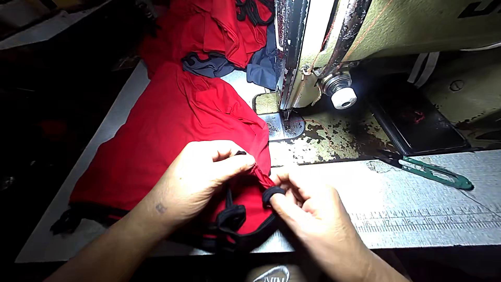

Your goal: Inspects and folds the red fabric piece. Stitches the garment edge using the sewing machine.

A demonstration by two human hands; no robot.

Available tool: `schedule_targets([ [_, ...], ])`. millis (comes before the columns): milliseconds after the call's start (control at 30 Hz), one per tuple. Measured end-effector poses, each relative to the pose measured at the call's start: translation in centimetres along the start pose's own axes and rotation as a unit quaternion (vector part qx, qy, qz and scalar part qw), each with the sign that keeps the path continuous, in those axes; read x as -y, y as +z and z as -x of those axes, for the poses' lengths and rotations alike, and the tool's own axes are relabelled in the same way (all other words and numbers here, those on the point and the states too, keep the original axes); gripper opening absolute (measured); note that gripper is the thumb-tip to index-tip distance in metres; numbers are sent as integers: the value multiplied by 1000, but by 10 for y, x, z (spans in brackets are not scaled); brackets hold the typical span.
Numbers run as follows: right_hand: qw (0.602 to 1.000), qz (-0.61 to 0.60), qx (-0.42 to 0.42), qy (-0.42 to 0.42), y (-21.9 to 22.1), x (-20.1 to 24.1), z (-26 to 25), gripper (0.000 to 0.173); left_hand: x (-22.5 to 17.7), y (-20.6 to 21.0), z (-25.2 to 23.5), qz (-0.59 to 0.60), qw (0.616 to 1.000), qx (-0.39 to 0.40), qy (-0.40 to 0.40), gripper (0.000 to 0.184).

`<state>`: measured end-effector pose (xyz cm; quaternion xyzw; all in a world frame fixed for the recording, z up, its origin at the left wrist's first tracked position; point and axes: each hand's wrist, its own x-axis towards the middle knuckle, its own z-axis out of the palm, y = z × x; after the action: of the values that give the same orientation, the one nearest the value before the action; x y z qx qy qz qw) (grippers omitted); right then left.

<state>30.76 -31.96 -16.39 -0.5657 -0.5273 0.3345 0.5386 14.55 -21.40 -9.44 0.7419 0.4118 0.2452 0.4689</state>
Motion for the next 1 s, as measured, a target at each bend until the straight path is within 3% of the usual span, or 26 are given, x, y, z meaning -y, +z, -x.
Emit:
schedule_targets([
  [100, 983, -171, 32, 57, -10, 0, -2, 14, 0, -1, -2, 6, 1000, -1, -9, 26],
  [200, 960, -264, 31, 88, -12, 0, -4, 20, 2, 0, -3, -3, 1000, 11, 0, 29],
  [533, 956, -272, 18, 106, -12, -2, -3, 34, 7, -6, -3, 19, 995, 98, 8, 14],
  [700, 958, -269, 16, 100, -10, -5, -1, 34, 3, -3, -1, 8, 996, 91, -13, 16],
  [800, 953, -289, -32, 85, -11, -9, 3, 33, 0, -13, -5, -60, 996, 60, 40, 14],
  [900, 934, -333, -80, 99, -17, -10, 1, 42, -12, -61, -6, -243, 960, -52, 131, 9],
  [1000, 912, -379, -101, 119, -22, -7, -4, 44, -21, -131, 8, -373, 900, -217, 62, 23],
])
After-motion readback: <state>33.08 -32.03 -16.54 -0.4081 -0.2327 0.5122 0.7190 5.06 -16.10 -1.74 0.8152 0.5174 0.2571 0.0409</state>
